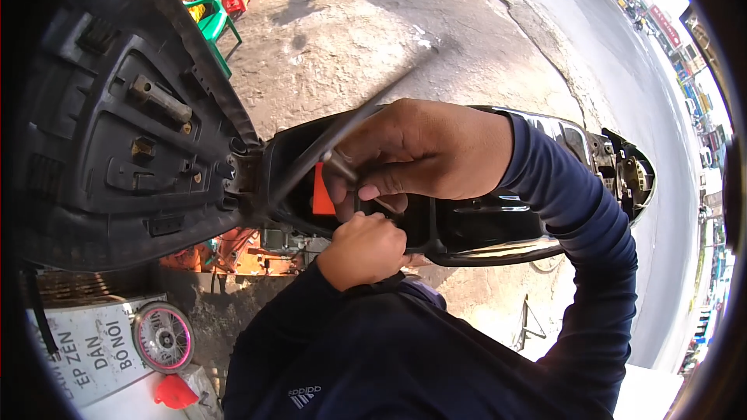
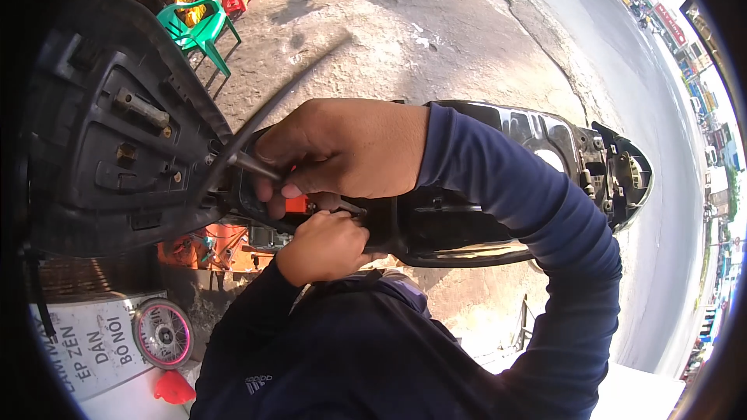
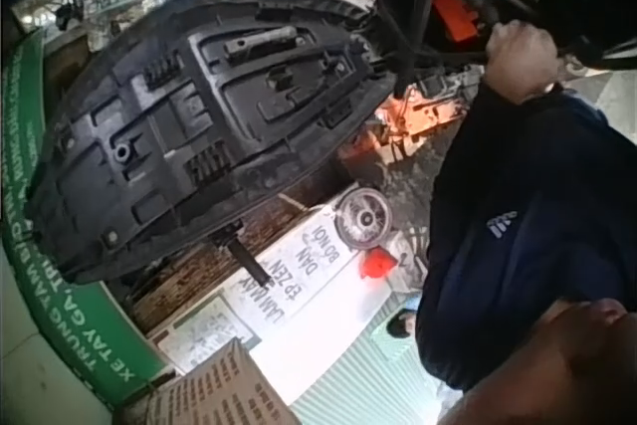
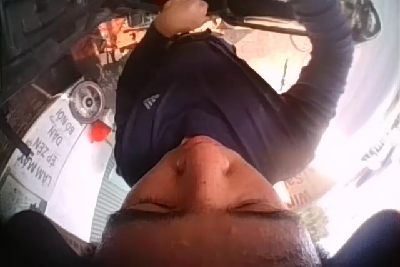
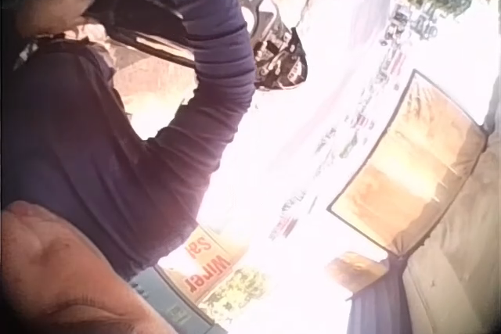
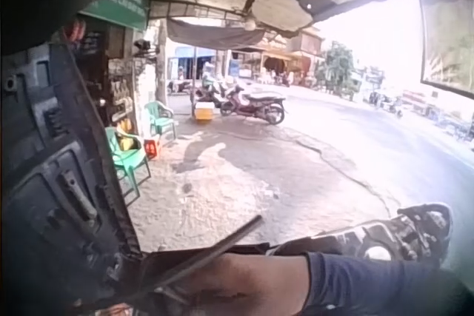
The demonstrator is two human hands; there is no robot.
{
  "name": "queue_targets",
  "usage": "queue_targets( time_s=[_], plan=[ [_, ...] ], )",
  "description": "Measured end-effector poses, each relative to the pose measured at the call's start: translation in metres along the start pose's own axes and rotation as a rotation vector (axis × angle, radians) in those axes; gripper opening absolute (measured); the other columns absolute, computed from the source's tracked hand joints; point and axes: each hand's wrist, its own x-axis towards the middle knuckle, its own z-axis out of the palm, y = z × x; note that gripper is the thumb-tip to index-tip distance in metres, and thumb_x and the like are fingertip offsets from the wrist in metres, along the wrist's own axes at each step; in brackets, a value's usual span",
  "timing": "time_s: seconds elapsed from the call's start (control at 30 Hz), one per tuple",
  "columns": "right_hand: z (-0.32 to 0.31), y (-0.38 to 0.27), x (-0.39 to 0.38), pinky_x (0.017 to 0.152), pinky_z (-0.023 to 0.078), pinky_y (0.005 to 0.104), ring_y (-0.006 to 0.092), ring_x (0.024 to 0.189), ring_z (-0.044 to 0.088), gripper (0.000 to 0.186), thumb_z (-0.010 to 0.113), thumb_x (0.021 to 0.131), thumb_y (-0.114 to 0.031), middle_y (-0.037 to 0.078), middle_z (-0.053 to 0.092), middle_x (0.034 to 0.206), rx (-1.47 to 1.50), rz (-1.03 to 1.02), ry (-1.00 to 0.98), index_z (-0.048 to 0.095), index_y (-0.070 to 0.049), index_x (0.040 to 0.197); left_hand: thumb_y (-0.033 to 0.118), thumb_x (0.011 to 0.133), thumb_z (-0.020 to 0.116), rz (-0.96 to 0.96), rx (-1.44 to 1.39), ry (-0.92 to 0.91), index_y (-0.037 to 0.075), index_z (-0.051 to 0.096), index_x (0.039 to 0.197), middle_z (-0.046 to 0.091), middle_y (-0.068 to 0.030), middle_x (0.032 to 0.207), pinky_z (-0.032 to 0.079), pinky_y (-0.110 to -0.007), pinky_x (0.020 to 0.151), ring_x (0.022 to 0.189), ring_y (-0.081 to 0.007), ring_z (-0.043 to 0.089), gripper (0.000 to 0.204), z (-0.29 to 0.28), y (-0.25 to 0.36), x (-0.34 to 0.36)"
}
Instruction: Connecting or replacing a battery on a motorcycle under the seat area.
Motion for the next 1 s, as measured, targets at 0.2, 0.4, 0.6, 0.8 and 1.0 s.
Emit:
queue_targets(
  time_s=[0.2, 0.4, 0.6, 0.8, 1.0],
  plan=[
    [0.009, 0.001, 0.008, 0.056, 0.050, 0.0298, 0.0141, 0.061, 0.065, 0.018, 0.075, 0.081, -0.003, 0.007, 0.068, 0.081, -0.330, -0.166, 0.131, 0.066, 0.001, 0.097, 0.045, 0.089, 0.062, 0.020, 0.020, 0.055, 0.003, 0.073, 0.082, 0.069, -0.0146, 0.089, 0.053, -0.046, 0.076, 0.091, -0.0320, 0.068, 0.044, 0.011, -0.004, 0.003],
    [0.006, 0.022, 0.020, 0.076, 0.052, 0.0447, 0.0416, 0.086, 0.066, 0.033, 0.077, 0.076, -0.014, 0.023, 0.068, 0.087, -0.304, -0.309, 0.022, 0.067, 0.003, 0.103, 0.041, 0.085, 0.067, -0.046, 0.050, 0.116, 0.009, 0.074, 0.076, 0.068, -0.0104, 0.073, 0.054, -0.043, 0.067, 0.080, -0.0288, 0.069, 0.034, 0.003, 0.004, -0.003],
    [0.024, 0.025, 0.027, 0.075, 0.053, 0.0449, 0.0398, 0.086, 0.068, 0.035, 0.079, 0.074, -0.016, 0.022, 0.069, 0.085, -0.572, -0.397, 0.204, 0.069, 0.001, 0.102, 0.047, 0.087, 0.063, -0.134, -0.048, 0.062, 0.007, 0.069, 0.077, 0.066, -0.0076, 0.084, 0.053, -0.043, 0.067, 0.082, -0.0320, 0.067, 0.041, -0.003, 0.002, -0.013],
    [0.013, 0.040, 0.036, 0.079, 0.054, 0.0430, 0.0369, 0.090, 0.070, 0.023, 0.074, 0.078, -0.015, 0.019, 0.071, 0.084, -0.586, -0.390, 0.218, 0.070, -0.002, 0.097, 0.043, 0.087, 0.065, -0.007, 0.041, 0.109, 0.007, 0.069, 0.080, 0.067, -0.0086, 0.093, 0.052, -0.044, 0.073, 0.092, -0.0312, 0.066, 0.037, 0.001, -0.005, -0.008],
    [0.005, 0.024, 0.040, 0.077, 0.057, 0.0424, 0.0321, 0.086, 0.072, 0.025, 0.073, 0.086, -0.026, 0.014, 0.073, 0.080, -0.631, -0.118, 0.115, 0.068, -0.003, 0.097, 0.030, 0.083, 0.072, 0.051, -0.010, 0.112, -0.003, 0.062, 0.073, 0.057, -0.0166, 0.083, 0.047, -0.046, 0.073, 0.085, -0.0374, 0.058, 0.037, -0.012, -0.002, -0.008]
  ],
)
